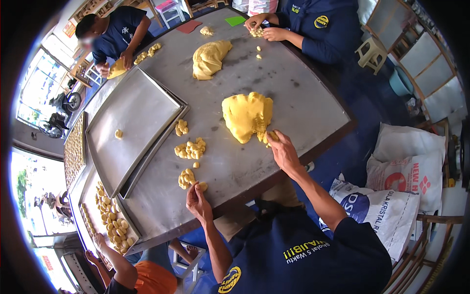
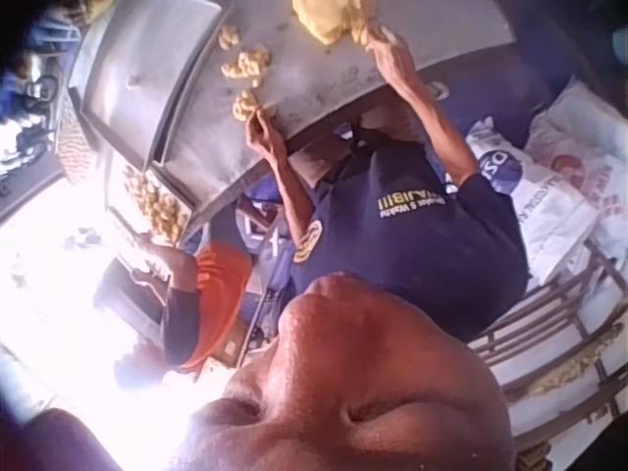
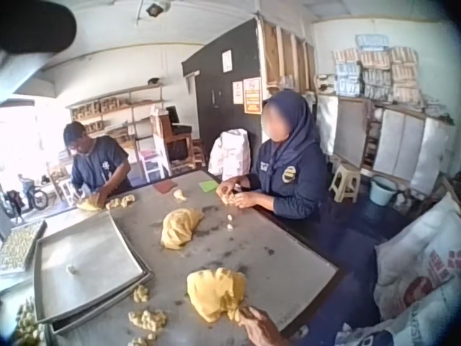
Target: The person prepares pastries by pinching portions from dough and filling mounds, flattening dough pieces, wrapping filling inside them, and shaping them into balls by hand.
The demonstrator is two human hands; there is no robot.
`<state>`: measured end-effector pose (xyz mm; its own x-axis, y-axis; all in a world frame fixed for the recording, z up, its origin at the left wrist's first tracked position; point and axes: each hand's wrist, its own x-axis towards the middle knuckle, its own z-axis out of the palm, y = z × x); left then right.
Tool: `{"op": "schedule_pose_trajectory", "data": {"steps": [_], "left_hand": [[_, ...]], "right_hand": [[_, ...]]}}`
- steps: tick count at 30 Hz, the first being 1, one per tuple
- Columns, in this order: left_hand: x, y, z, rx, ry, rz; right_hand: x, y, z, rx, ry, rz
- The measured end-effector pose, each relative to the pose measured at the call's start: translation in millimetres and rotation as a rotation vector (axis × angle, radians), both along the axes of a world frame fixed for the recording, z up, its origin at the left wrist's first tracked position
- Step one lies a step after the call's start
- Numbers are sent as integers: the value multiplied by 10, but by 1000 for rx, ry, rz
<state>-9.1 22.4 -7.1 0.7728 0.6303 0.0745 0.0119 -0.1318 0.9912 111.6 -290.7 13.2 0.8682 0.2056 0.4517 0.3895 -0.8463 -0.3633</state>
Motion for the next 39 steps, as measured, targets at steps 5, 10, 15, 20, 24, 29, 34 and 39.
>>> {"op": "schedule_pose_trajectory", "data": {"steps": [5,10,15,20,24,29,34,39], "left_hand": [[18,-30,19,-42,-16,-51],[2,8,6,77,6,-15],[9,-55,73,35,26,-1],[192,-248,191,-132,66,-194],[397,-633,186,-300,104,-421],[390,-957,265,-377,32,-531],[508,-589,218,216,407,-534],[414,-628,131,383,216,-478]], "right_hand": [[117,31,33,257,107,20],[279,-88,140,-52,149,98],[144,-352,182,0,281,-10],[-461,71,162,-126,208,94],[-514,333,296,254,328,240],[-544,738,371,501,428,225],[-523,823,525,378,264,431],[-554,934,436,558,348,501]]}}
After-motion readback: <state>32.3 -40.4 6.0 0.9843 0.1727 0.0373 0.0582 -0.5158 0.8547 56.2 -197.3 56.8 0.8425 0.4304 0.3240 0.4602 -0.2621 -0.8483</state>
